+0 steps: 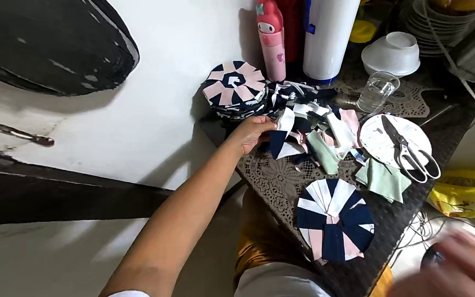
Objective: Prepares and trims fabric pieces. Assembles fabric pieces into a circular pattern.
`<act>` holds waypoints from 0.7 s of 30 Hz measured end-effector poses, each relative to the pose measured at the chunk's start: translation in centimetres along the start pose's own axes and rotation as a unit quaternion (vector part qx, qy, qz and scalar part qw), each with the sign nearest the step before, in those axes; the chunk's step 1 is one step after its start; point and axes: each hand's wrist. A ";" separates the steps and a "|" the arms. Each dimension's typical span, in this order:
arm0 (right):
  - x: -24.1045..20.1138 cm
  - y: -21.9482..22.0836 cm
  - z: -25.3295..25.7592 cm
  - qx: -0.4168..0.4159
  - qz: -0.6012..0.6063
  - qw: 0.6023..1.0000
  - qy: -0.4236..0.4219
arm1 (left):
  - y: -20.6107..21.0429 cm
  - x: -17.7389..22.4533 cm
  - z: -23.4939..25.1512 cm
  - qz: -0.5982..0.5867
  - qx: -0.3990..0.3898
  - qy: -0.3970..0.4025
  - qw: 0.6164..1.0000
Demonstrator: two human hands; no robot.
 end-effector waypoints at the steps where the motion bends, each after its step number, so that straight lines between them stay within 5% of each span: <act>1: 2.7 2.6 0.7 -0.020 -0.097 0.995 -0.006 | 0.0 -0.2 -0.1 -0.011 0.001 0.002 1.000; 8: 11.3 16.2 6.2 -0.235 -0.280 0.921 -0.132 | 0.1 -1.6 -1.1 -0.115 0.046 -0.021 0.992; 12: 10.5 18.8 9.0 -0.393 -0.335 0.853 -0.074 | -0.6 -2.3 -1.3 -0.201 0.061 -0.024 0.977; 18: 13.0 19.2 9.5 -0.369 -0.316 0.866 -0.122 | -1.8 -2.9 -0.4 -0.296 0.088 0.007 0.951; 21: 11.8 18.2 11.6 -0.436 -0.249 0.864 0.050 | -1.8 -2.5 -0.6 -0.312 0.123 0.040 0.941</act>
Point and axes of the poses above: each hand's wrist, its own z-axis towards the middle knuckle, its own y-axis out of the palm, x = y × z, and after that the axes turned 7 degrees about -z, right-handed
